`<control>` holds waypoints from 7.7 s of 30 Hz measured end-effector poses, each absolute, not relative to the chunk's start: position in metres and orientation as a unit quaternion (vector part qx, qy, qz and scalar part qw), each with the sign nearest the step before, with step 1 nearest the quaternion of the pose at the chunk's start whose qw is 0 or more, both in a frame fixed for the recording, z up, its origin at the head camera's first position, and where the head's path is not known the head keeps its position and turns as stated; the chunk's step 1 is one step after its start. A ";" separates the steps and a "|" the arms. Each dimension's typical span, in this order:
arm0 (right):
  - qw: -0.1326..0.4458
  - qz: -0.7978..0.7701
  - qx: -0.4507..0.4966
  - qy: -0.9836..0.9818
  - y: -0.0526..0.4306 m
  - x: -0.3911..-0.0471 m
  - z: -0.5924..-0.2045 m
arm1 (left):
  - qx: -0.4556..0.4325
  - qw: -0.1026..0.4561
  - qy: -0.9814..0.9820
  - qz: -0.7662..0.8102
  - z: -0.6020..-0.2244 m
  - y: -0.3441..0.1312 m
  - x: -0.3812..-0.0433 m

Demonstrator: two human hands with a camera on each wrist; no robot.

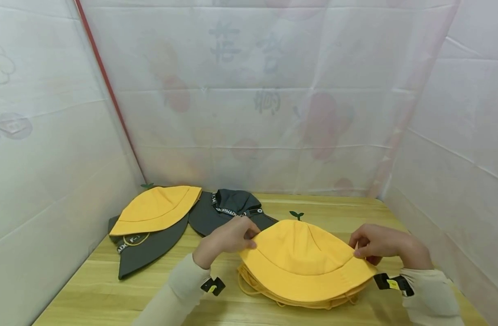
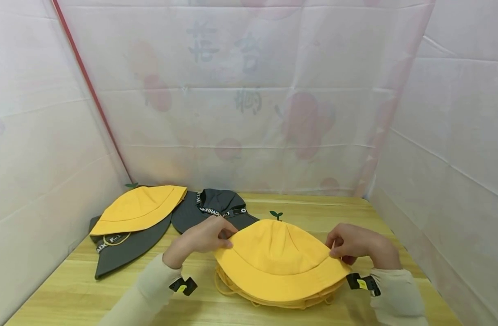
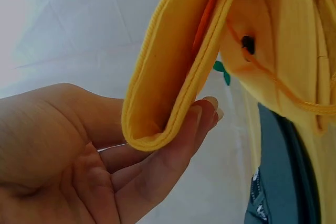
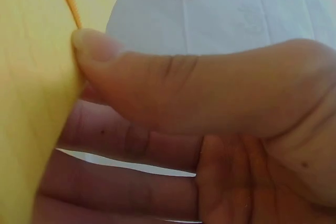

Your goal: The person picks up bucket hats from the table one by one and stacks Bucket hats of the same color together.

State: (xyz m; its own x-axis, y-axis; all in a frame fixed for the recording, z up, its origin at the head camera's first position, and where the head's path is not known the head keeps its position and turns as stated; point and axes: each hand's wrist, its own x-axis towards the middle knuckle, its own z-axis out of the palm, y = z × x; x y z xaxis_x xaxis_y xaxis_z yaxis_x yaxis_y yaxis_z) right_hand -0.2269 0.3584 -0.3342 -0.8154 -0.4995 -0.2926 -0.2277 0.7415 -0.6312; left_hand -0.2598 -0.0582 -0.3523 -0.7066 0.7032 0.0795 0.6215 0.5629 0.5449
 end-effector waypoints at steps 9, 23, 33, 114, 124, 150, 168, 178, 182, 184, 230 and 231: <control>0.243 -0.301 -0.187 0.903 0.361 -0.230 -0.344 | 0.351 0.080 0.898 0.255 -0.364 -0.052 -0.264; 0.236 -0.285 -0.169 0.913 0.360 -0.234 -0.345 | 0.347 0.079 0.900 0.252 -0.375 -0.048 -0.267; 0.236 -0.276 -0.146 0.920 0.359 -0.235 -0.354 | 0.356 0.071 0.896 0.255 -0.384 -0.045 -0.269; 0.192 -0.139 -0.162 0.958 0.284 -0.222 -0.357 | 0.362 0.065 0.903 0.222 -0.373 -0.036 -0.256; 0.191 -0.137 -0.164 0.958 0.288 -0.219 -0.353 | 0.314 0.045 0.906 0.279 -0.340 -0.087 -0.276; 0.126 -0.144 -0.235 0.953 0.295 -0.194 -0.325 | 0.120 -0.042 0.963 0.240 -0.353 -0.294 -0.311; 0.131 -0.145 -0.233 0.953 0.301 -0.191 -0.323 | 0.011 0.009 0.967 0.254 -0.375 -0.366 -0.314; 0.133 -0.151 -0.233 0.951 0.302 -0.191 -0.323 | -0.025 0.021 0.967 0.251 -0.388 -0.378 -0.317; 0.134 -0.150 -0.228 0.952 0.301 -0.190 -0.323 | -0.046 0.033 0.963 0.262 -0.393 -0.381 -0.319; 0.136 -0.151 -0.228 0.952 0.301 -0.190 -0.323 | -0.059 0.040 0.957 0.280 -0.396 -0.384 -0.320; 0.145 -0.155 -0.217 0.953 0.301 -0.187 -0.322 | 0.029 -0.179 0.938 0.295 -0.315 -0.318 -0.278; 0.144 -0.155 -0.217 0.953 0.301 -0.187 -0.323 | 0.033 -0.189 0.936 0.294 -0.313 -0.315 -0.276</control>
